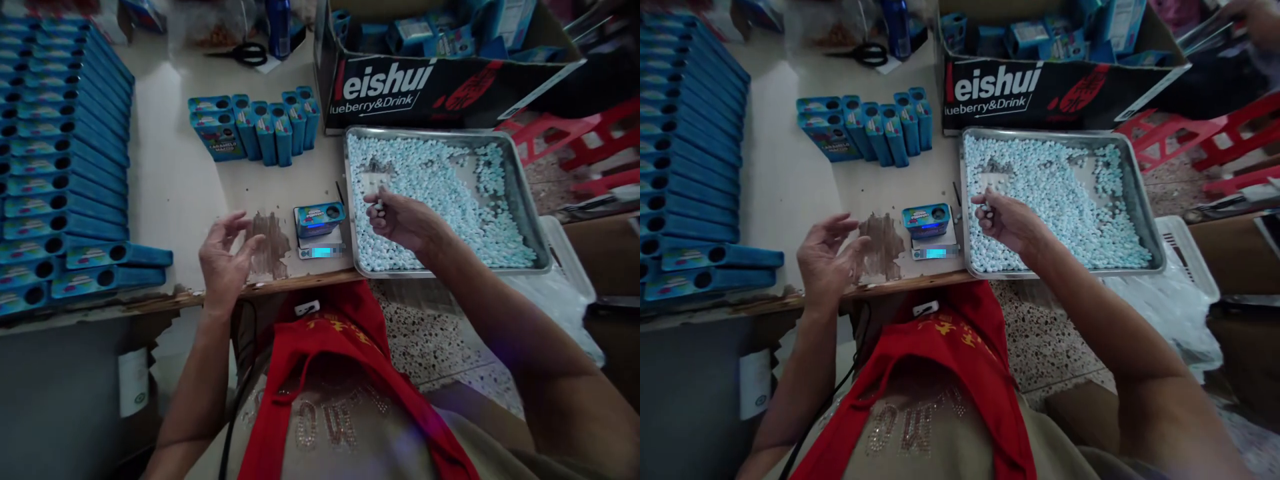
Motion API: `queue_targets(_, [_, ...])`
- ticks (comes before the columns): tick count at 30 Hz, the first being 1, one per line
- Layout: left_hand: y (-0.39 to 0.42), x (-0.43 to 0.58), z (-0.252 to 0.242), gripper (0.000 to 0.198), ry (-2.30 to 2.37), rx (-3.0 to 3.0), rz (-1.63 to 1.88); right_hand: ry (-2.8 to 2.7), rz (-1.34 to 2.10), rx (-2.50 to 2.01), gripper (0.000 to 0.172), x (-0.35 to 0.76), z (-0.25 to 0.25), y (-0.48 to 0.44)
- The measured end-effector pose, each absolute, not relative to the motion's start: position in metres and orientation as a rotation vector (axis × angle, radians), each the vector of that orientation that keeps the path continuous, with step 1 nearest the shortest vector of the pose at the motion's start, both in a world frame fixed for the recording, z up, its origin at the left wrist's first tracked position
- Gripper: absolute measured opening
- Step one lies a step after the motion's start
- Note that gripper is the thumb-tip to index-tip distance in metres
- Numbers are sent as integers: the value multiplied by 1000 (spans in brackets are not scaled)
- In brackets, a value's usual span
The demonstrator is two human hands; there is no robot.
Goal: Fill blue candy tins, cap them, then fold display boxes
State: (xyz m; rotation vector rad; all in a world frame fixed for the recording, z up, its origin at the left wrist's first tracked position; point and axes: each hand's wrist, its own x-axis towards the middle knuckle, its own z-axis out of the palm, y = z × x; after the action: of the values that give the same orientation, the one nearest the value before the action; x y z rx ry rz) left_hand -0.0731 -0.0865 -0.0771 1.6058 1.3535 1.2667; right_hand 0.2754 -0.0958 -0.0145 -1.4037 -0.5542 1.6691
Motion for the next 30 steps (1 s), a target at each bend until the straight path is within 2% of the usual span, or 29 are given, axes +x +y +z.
queue_targets(3, [-96,-89,-79,45,1447,1610,1351,-528,1667,-1457,6,274,-9,-101])
queue_targets(5, [-98,-92,-82,47,1486,1631,1356,-616,1638,-1479,14,271,-2,-104])
queue_targets(8, [-97,-93,-88,53,1483,1683,1327,-816,1571,-1500,10,260,9,-108])
queue_targets(13, [-93,-93,-92,56,1456,1715,1306,-1077,1469,-1540,13,237,26,-103])
queue_targets(24, [-96,-80,-92,50,1383,1725,1267,-1332,1332,-1511,10,231,42,-90])
queue_targets(30, [-90,-59,-72,42,1294,1793,1223,-1511,1210,-1568,14,231,29,-88])
